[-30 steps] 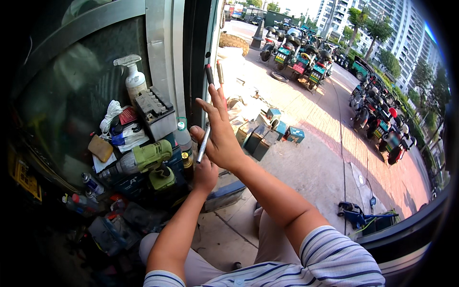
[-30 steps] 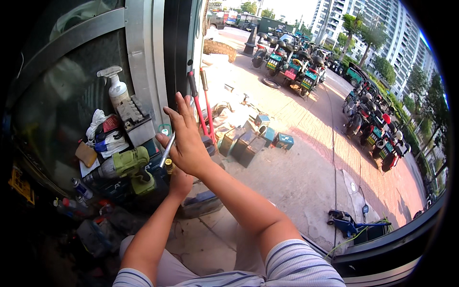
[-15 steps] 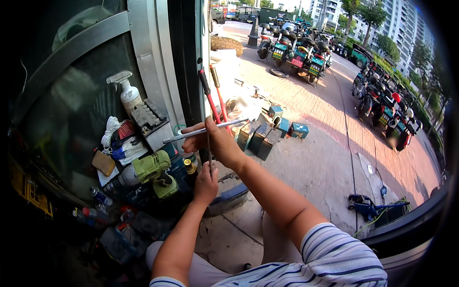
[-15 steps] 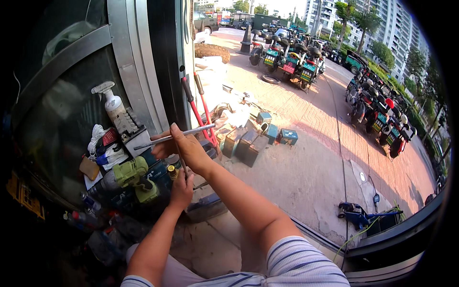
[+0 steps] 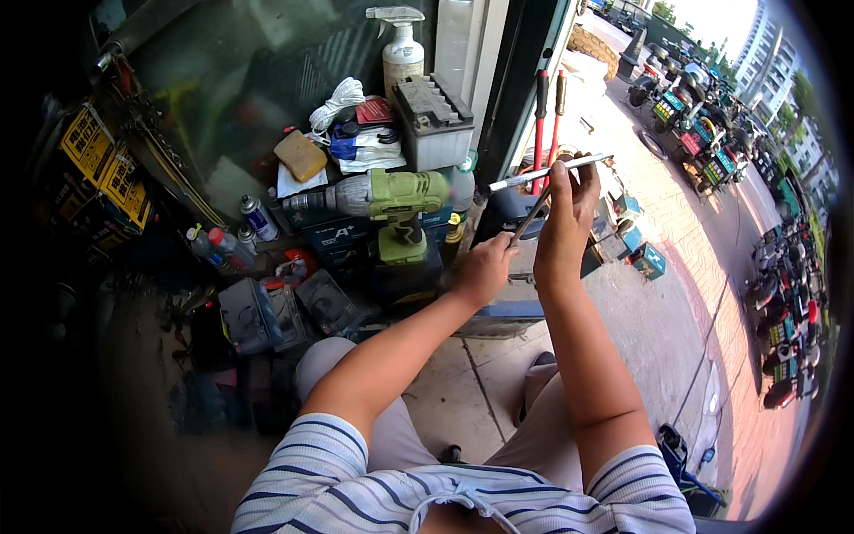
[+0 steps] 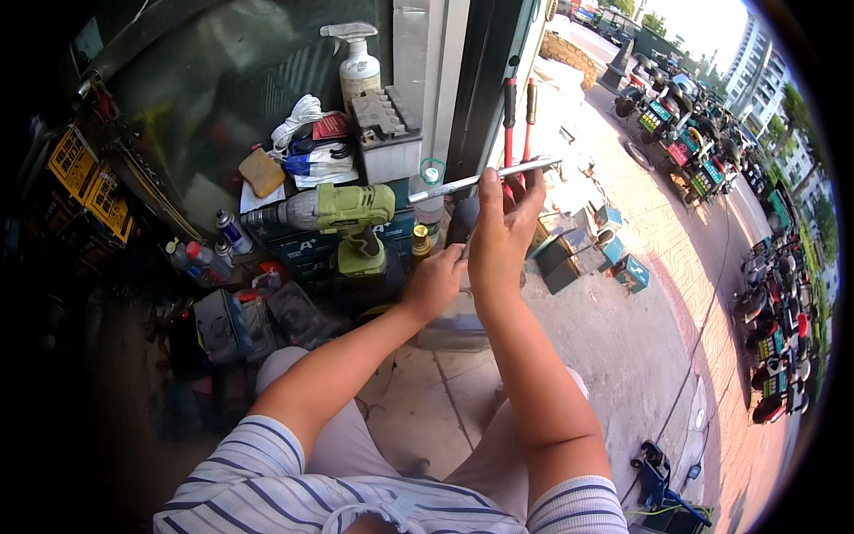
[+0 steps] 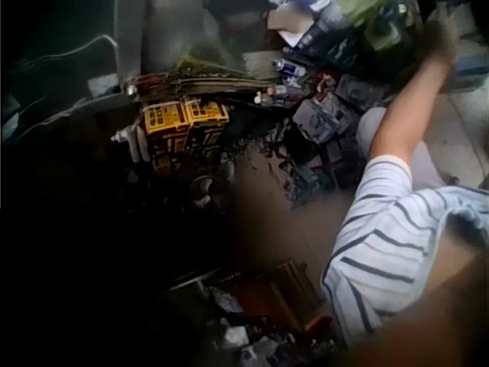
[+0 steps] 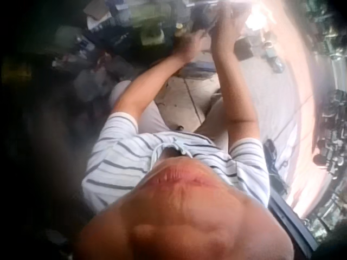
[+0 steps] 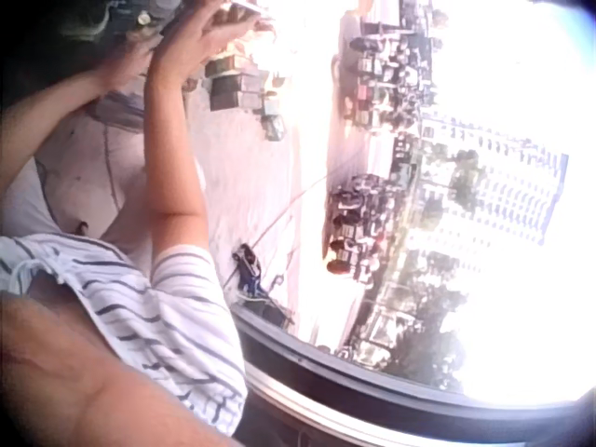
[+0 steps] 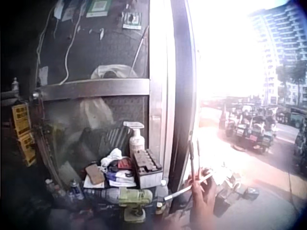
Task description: The person sits on the floor and uses a screwdriver to pry open the casing of a rectangular battery. They manipulate the battery and the tool to separate the top cover from the main body.
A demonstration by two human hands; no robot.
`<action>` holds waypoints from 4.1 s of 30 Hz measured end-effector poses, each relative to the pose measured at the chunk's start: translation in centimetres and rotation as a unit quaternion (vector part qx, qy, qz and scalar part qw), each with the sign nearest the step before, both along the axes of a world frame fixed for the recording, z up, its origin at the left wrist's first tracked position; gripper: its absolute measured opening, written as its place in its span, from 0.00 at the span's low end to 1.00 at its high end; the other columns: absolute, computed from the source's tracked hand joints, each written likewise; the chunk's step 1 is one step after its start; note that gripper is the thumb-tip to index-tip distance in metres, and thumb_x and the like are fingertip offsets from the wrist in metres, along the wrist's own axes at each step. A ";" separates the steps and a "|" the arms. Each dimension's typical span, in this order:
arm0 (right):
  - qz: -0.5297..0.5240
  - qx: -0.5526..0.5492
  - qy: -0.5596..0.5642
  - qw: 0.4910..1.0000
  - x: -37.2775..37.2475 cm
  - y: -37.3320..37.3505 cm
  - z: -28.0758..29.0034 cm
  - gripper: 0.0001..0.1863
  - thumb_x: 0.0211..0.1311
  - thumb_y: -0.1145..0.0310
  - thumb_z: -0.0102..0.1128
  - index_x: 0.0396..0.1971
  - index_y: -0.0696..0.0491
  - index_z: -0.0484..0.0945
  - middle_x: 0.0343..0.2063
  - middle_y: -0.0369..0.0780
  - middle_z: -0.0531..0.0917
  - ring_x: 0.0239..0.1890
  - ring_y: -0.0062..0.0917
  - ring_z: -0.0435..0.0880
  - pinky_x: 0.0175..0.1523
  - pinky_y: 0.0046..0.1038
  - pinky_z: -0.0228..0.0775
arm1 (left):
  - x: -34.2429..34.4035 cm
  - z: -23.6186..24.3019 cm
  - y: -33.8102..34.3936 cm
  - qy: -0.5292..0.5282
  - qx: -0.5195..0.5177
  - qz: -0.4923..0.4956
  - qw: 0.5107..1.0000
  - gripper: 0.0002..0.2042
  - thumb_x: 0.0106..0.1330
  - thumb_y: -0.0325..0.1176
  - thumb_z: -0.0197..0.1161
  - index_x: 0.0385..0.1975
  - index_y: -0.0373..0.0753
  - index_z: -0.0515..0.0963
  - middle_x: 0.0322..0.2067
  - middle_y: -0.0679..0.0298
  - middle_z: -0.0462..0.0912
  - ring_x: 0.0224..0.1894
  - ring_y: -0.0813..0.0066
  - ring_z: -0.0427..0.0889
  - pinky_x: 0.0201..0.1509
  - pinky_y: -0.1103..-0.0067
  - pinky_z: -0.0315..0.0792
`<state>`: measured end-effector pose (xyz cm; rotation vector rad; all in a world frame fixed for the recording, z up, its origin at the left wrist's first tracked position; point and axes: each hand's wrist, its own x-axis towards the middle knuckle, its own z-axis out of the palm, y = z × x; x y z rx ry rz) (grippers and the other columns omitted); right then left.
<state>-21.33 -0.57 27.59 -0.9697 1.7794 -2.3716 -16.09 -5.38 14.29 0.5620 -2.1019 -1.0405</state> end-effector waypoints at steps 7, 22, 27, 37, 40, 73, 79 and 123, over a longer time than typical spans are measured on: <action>-0.010 -0.035 0.143 0.989 0.3 -0.3 -2.1 0.38 0.62 0.66 0.58 0.67 0.60 0.49 0.63 0.51 0.59 0.65 0.35 0.61 0.68 0.31 0.51 | -0.1 -0.6 -0.4 0.065 -0.008 -0.011 0.998 0.07 0.64 0.30 0.56 0.37 0.35 0.72 0.30 0.46 0.78 0.36 0.43 0.76 0.35 0.58 0.68; 0.144 -0.091 0.029 0.985 -0.9 0.0 0.0 0.28 0.74 0.52 0.37 0.54 0.64 0.70 0.45 0.46 0.81 0.43 0.24 0.81 0.51 0.24 0.71 | 0.5 -0.8 -0.7 0.035 0.006 0.005 0.999 0.08 0.64 0.30 0.58 0.40 0.35 0.75 0.30 0.51 0.81 0.34 0.56 0.82 0.36 0.70 0.73; 0.266 -0.063 -0.140 0.952 -4.1 0.1 0.7 0.38 0.71 0.41 0.32 0.52 0.65 0.70 0.28 0.44 0.84 0.25 0.19 0.77 0.35 0.18 0.70 | 0.4 -0.4 0.5 0.067 -0.066 0.024 0.995 0.10 0.65 0.32 0.57 0.43 0.37 0.73 0.33 0.52 0.80 0.37 0.51 0.80 0.38 0.66 0.72; 0.171 -0.030 -0.058 0.983 -1.9 -0.5 -0.7 0.23 0.71 0.58 0.36 0.53 0.61 0.69 0.39 0.44 0.82 0.38 0.21 0.77 0.49 0.23 0.68 | 0.2 -0.8 -0.4 0.071 -0.042 0.041 0.996 0.06 0.62 0.30 0.58 0.36 0.36 0.76 0.29 0.51 0.79 0.32 0.50 0.79 0.34 0.66 0.72; 0.116 -0.034 0.068 0.990 -0.8 -0.2 -1.6 0.21 0.70 0.62 0.40 0.54 0.61 0.67 0.42 0.44 0.81 0.43 0.24 0.77 0.52 0.25 0.67 | 0.2 -1.0 -0.3 0.094 -0.050 0.054 0.993 0.07 0.60 0.31 0.61 0.34 0.36 0.74 0.29 0.50 0.79 0.34 0.47 0.77 0.35 0.61 0.70; 0.189 0.064 0.070 0.977 -2.7 0.6 -3.6 0.16 0.67 0.71 0.55 0.50 0.63 0.74 0.41 0.41 0.83 0.44 0.23 0.82 0.53 0.24 0.72 | 0.5 0.6 -1.3 0.119 0.014 -0.028 0.992 0.06 0.62 0.30 0.60 0.35 0.36 0.78 0.29 0.55 0.81 0.33 0.57 0.81 0.37 0.71 0.72; 0.140 0.075 0.115 0.981 -2.1 0.3 -3.8 0.15 0.63 0.73 0.59 0.49 0.60 0.74 0.40 0.39 0.83 0.42 0.19 0.80 0.51 0.22 0.70 | 0.8 0.9 -1.0 0.142 0.071 -0.009 0.987 0.09 0.54 0.31 0.68 0.29 0.36 0.75 0.25 0.58 0.78 0.29 0.62 0.79 0.34 0.72 0.71; 0.127 0.127 0.125 0.976 -2.4 0.9 -3.6 0.09 0.61 0.71 0.63 0.38 0.59 0.81 0.33 0.36 0.83 0.36 0.14 0.77 0.45 0.19 0.69 | 0.6 1.2 -1.3 0.133 0.050 -0.023 0.990 0.08 0.58 0.31 0.66 0.30 0.34 0.76 0.27 0.55 0.79 0.31 0.61 0.79 0.35 0.71 0.71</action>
